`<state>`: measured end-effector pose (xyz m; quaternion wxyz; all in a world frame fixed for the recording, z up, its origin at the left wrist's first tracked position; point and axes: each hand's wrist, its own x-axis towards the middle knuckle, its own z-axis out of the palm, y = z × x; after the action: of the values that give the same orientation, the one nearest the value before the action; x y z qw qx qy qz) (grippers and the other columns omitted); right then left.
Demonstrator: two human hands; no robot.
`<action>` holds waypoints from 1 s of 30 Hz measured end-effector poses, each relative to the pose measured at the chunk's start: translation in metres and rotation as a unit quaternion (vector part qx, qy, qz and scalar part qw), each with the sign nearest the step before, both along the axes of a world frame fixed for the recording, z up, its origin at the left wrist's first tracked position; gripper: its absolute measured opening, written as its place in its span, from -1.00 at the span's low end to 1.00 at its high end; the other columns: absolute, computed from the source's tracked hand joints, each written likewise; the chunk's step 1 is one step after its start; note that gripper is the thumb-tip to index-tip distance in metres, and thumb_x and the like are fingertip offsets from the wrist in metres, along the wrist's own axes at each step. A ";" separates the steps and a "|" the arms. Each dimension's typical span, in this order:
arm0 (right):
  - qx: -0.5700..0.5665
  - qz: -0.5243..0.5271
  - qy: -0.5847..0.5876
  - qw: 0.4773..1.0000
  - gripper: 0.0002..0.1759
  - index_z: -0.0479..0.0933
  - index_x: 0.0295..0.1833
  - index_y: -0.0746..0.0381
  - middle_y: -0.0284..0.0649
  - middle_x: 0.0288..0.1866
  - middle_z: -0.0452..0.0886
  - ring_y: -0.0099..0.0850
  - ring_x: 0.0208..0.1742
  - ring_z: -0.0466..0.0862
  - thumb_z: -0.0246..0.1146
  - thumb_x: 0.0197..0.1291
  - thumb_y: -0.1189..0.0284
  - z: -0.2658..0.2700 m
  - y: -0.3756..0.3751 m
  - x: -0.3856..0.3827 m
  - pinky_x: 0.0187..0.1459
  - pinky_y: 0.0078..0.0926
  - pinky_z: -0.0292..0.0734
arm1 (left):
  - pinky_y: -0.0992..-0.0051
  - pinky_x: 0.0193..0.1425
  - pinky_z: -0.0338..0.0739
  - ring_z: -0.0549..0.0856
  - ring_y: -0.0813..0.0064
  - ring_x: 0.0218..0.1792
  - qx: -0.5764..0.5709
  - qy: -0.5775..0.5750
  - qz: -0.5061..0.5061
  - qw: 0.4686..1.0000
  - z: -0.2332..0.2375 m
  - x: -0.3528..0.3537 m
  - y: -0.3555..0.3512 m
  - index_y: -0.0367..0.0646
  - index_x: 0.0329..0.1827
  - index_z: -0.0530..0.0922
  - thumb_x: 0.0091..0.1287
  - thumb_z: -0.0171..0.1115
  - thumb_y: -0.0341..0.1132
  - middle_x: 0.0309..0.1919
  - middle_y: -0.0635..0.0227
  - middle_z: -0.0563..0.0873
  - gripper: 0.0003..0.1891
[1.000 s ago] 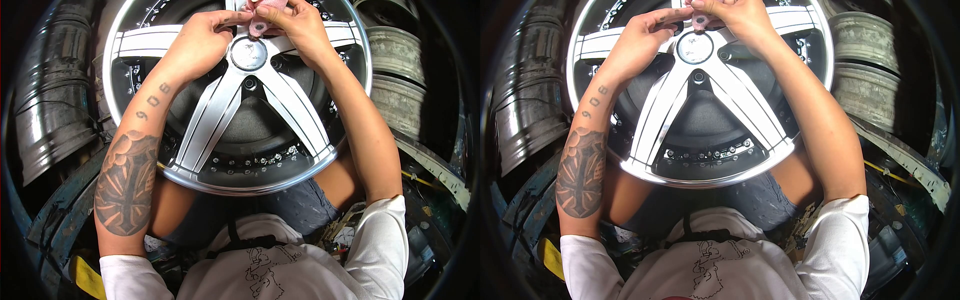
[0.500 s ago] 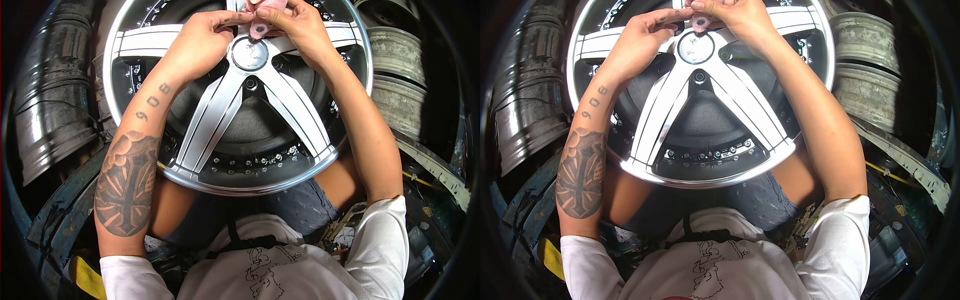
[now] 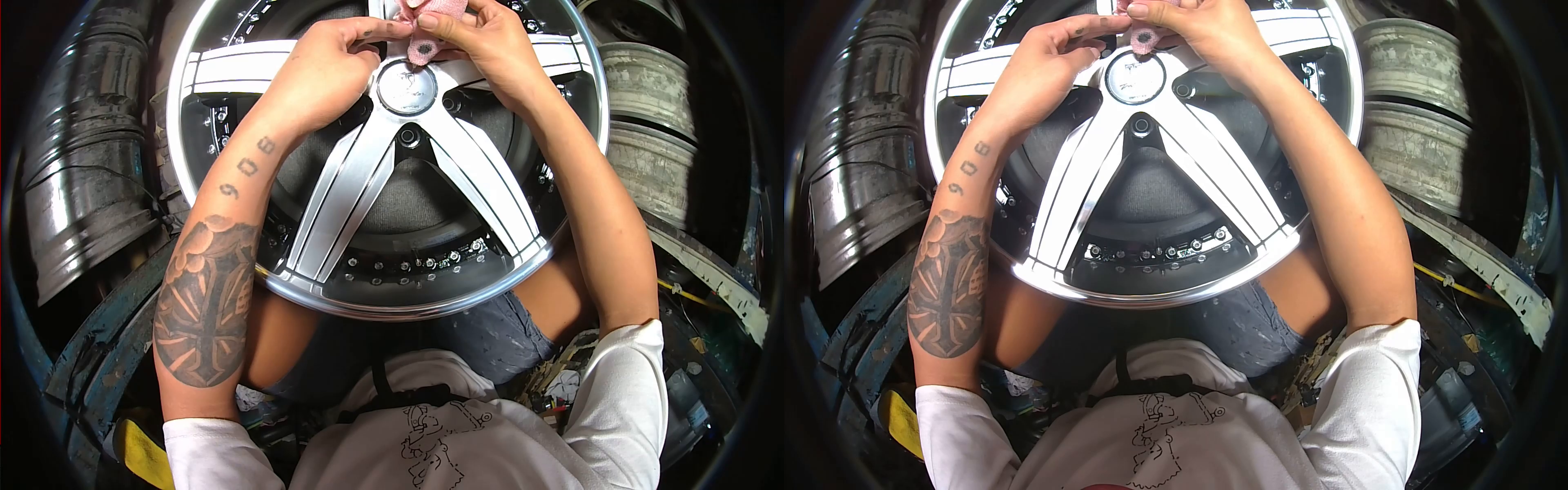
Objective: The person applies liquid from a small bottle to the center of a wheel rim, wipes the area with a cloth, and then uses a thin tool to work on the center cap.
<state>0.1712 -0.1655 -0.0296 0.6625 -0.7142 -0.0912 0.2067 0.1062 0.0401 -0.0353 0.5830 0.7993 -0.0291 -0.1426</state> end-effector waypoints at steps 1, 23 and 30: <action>0.002 0.000 -0.011 1.000 -0.57 0.54 0.28 0.37 -0.18 -0.06 0.76 -0.49 -0.16 0.79 0.39 0.34 0.51 -0.002 -0.001 0.000 -0.08 -0.55 0.76 | 0.36 0.56 0.41 0.66 0.37 0.34 -0.002 -0.002 0.000 1.000 0.000 0.000 0.000 -0.10 0.40 0.65 0.43 0.04 -0.54 0.26 0.30 0.75 -0.51; 0.066 -0.040 -0.031 0.997 -0.44 0.47 0.40 0.36 -0.12 0.03 0.80 -0.42 -0.02 0.82 0.46 0.36 0.44 0.000 -0.010 0.002 0.01 -0.49 0.76 | 0.69 -0.21 0.44 0.55 0.76 -0.35 0.007 0.032 0.104 0.994 0.004 -0.004 0.012 -0.28 0.00 0.74 0.41 0.01 -0.57 -0.28 0.46 0.72 -0.69; 0.092 -0.078 -0.010 0.993 -0.44 0.44 0.37 0.38 -0.12 0.09 0.75 -0.41 0.10 0.78 0.45 0.32 0.56 -0.004 -0.022 0.000 0.15 -0.45 0.72 | 0.58 -0.06 0.54 0.65 0.61 -0.20 0.046 0.007 0.112 0.993 0.026 -0.010 0.034 -0.31 -0.14 0.70 0.33 0.00 -0.65 -0.29 0.35 0.73 -0.73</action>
<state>0.1710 -0.1870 -0.0332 0.7383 -0.6575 -0.0604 0.1374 0.0959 0.0743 -0.0089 0.5580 0.8225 0.0716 -0.0836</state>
